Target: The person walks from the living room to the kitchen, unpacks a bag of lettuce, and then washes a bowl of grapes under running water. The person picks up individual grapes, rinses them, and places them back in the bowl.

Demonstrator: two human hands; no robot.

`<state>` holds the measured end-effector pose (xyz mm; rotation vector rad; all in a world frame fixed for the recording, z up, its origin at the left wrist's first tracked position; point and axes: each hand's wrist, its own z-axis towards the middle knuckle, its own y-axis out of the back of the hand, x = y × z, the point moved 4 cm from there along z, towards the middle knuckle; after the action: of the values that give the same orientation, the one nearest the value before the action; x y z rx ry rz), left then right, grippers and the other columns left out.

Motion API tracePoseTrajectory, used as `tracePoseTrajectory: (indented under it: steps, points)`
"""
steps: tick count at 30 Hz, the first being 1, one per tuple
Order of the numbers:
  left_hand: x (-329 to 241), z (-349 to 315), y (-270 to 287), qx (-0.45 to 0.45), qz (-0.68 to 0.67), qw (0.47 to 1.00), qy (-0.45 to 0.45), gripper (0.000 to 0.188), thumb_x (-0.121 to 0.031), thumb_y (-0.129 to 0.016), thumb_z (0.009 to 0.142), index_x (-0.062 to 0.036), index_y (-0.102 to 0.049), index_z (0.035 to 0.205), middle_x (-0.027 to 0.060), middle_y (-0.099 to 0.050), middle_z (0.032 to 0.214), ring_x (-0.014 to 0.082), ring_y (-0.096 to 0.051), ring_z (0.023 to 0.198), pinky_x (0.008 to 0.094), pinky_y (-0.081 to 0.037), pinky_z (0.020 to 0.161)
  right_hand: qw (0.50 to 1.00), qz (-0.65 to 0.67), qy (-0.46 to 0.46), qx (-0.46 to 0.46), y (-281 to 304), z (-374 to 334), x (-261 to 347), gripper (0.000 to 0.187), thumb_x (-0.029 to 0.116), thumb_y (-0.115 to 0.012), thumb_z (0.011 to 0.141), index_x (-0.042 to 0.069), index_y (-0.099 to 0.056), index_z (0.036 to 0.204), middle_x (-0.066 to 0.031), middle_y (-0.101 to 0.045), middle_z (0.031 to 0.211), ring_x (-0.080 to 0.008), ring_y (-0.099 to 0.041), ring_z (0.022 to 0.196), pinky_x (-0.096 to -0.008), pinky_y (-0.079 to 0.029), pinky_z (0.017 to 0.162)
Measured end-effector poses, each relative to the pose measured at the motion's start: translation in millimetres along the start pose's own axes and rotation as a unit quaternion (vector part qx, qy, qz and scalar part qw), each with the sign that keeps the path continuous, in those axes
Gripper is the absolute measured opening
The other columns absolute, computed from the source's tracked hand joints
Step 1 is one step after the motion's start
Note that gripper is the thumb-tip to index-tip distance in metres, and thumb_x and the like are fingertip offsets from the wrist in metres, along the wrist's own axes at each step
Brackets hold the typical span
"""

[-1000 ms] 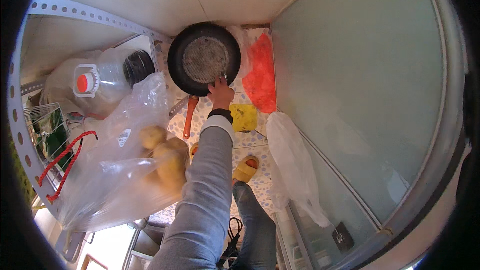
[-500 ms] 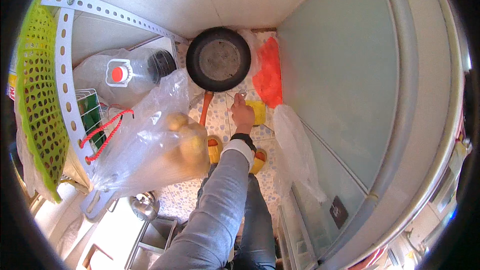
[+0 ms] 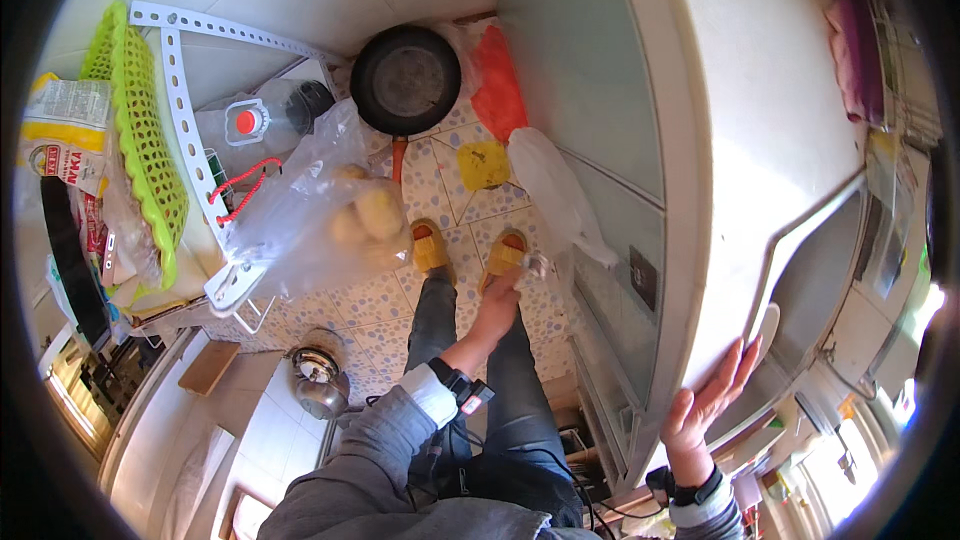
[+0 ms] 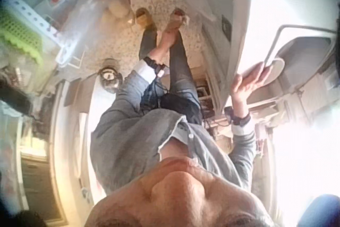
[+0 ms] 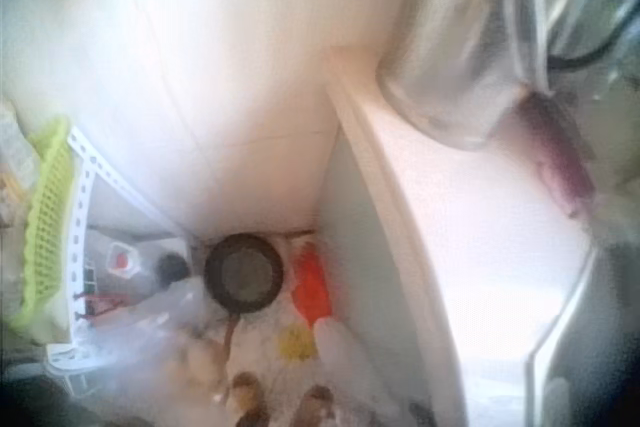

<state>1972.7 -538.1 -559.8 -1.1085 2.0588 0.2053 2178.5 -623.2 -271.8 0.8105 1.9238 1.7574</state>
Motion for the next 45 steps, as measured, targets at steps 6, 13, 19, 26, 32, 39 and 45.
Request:
tracePoseTrajectory:
  steps: [6, 13, 19, 26, 32, 39, 45]
  points:
    - [46, 33, -77, 0.054, -0.127, 0.966, 0.218, 0.047, -0.018, -0.047, 0.09, -0.016, -0.04, 0.137, 0.0054, -0.043, 0.13, 0.0198, -0.044, 0.115, 0.0336, -0.036, 0.094, 1.0, 0.001, 0.009, 0.005, 4, 3, 6, 0.073, 0.055, -0.033, 0.089, 0.001, -0.03, 0.139, -0.027, -0.02, 0.144, -0.0417, -0.022, 0.133, -0.0503, -0.017, 0.106]
    - [106, 102, -68, -0.091, -0.009, 0.981, 0.171, 0.052, -0.024, -0.064, 0.078, -0.0121, -0.048, 0.126, 0.0149, -0.04, 0.136, 0.0346, -0.033, 0.125, 0.0471, -0.035, 0.097, 0.999, 0.025, 0.019, 0.0, 6, 5, 6, 0.071, 0.05, -0.042, 0.086, 0.001, -0.035, 0.137, -0.0285, -0.023, 0.142, -0.0428, -0.025, 0.131, -0.0506, -0.018, 0.106]
    - [94, 104, -56, 0.106, 0.42, 0.901, 0.006, 0.048, -0.031, -0.069, 0.07, -0.0098, -0.06, 0.112, 0.0155, -0.047, 0.127, 0.0382, -0.027, 0.124, 0.054, -0.017, 0.102, 0.997, 0.074, -0.006, 0.018, 6, 4, 5, 0.075, 0.046, -0.057, 0.078, 0.01, -0.035, 0.139, -0.0223, -0.02, 0.146, -0.0383, -0.02, 0.135, -0.0496, -0.017, 0.108]
    - [28, 51, -57, 0.126, 0.209, 0.946, 0.214, 0.041, -0.034, -0.064, 0.075, -0.0104, -0.062, 0.108, 0.0105, -0.054, 0.113, 0.0285, -0.038, 0.104, 0.0449, -0.028, 0.087, 0.99, 0.139, -0.014, 0.001, 13, 3, 0, 0.071, 0.047, -0.049, 0.084, 0.013, -0.029, 0.143, -0.0161, -0.019, 0.149, -0.0293, -0.017, 0.139, -0.0417, -0.011, 0.112]
    - [-48, 13, -82, 0.195, 0.39, 0.877, 0.204, 0.037, -0.036, -0.06, 0.079, -0.0109, -0.063, 0.106, 0.0061, -0.059, 0.101, 0.0202, -0.048, 0.086, 0.0372, -0.037, 0.075, 0.974, 0.217, 0.008, -0.061, 20, -3, -6, 0.067, 0.042, -0.05, 0.084, 0.012, -0.03, 0.141, -0.0153, -0.02, 0.149, -0.0286, -0.02, 0.138, -0.0402, -0.015, 0.111]
    - [-139, -21, -82, 0.281, 0.556, 0.756, 0.199, 0.029, -0.032, -0.054, 0.086, -0.009, -0.065, 0.101, 0.0003, -0.064, 0.082, 0.0112, -0.058, 0.07, 0.0243, -0.046, 0.061, 0.754, 0.576, -0.203, -0.24, 27, -27, -69, 0.021, 0.021, -0.058, 0.087, 0.008, -0.061, 0.103, -0.0119, -0.059, 0.113, -0.0242, -0.057, 0.105, -0.033, -0.044, 0.091]
    - [-231, -81, -72, 0.349, 0.475, 0.784, 0.193, 0.026, -0.02, -0.051, 0.092, -0.0009, -0.061, 0.107, 0.0029, -0.064, 0.087, 0.0097, -0.058, 0.075, 0.0229, -0.047, 0.066, 0.26, 0.776, -0.507, -0.269, 8, -105, -200, 0.029, 0.017, -0.051, 0.092, 0.01, -0.044, 0.119, -0.007, -0.054, 0.102, -0.0167, -0.055, 0.086, -0.0327, -0.049, 0.071]
